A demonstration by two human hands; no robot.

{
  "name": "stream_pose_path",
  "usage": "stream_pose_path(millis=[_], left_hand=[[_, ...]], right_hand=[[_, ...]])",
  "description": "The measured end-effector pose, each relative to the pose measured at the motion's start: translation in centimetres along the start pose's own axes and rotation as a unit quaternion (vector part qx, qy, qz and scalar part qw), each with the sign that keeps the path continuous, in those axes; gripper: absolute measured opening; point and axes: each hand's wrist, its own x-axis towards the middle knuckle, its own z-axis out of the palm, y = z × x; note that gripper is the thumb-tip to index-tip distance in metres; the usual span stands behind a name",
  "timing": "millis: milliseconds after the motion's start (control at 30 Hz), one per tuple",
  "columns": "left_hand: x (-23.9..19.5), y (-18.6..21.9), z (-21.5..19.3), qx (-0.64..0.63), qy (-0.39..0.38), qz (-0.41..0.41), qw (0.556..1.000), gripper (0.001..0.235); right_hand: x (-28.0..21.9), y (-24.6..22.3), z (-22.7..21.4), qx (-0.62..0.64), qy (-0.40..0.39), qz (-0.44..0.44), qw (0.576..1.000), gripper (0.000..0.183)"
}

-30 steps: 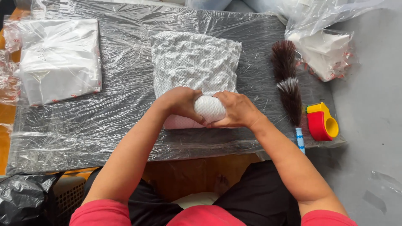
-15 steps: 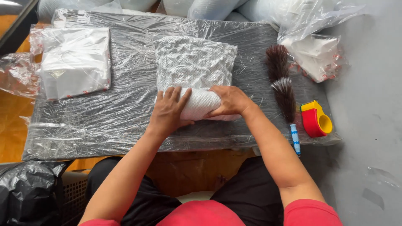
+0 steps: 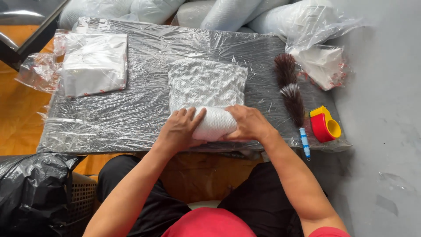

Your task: The person wraps a white item in bubble wrap, secures it with tape, and then places the wrapped item into a black plastic bag. The person uses a tape dispenser to seal the bubble wrap and then inserts the item into the bag.

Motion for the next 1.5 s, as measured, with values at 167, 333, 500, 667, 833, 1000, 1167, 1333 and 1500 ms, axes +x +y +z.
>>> stream_pose_path(millis=[167,333,500,667,833,1000,1167,1333,1500], left_hand=[[-2.2,2.7,-2.5,-0.033,-0.053,0.029,0.998,0.104],[-0.9,1.6,-2.9,-0.11,-0.115,0.01,0.987,0.104],[2.8,-1.4,-5.3,-0.201,-0.219,-0.05,0.953,0.098],[6.3,-3.4,-6.7,-0.264,-0.316,-0.13,0.902,0.098],[9.4,-5.6,-6.6,-0.315,-0.381,-0.181,0.85,0.095],[10.9,-7.4,-5.7,-0.408,-0.408,-0.214,0.788,0.082],[10.9,-8.6,-3.2,-0.446,-0.407,-0.209,0.769,0.075],[10.8,-7.4,-6.1,-0.4,-0.402,-0.202,0.799,0.085],[9.0,-4.3,-8.2,-0.187,-0.253,-0.116,0.942,0.083]], right_hand=[[-3.9,-2.6,-0.8,0.053,-0.045,-0.005,0.998,0.094],[-3.0,-1.4,-0.8,0.11,-0.107,0.03,0.988,0.092],[1.3,-1.1,-4.1,0.139,-0.242,0.121,0.952,0.087],[5.2,1.0,-4.9,0.195,-0.312,0.129,0.921,0.08],[8.1,4.4,-2.9,0.266,-0.348,0.132,0.889,0.069],[9.7,7.7,0.1,0.336,-0.383,0.121,0.852,0.068],[10.7,8.8,1.1,0.363,-0.39,0.121,0.837,0.065],[10.9,8.4,0.6,0.35,-0.39,0.104,0.846,0.062],[10.3,7.8,-0.2,0.351,-0.385,0.086,0.849,0.063]])
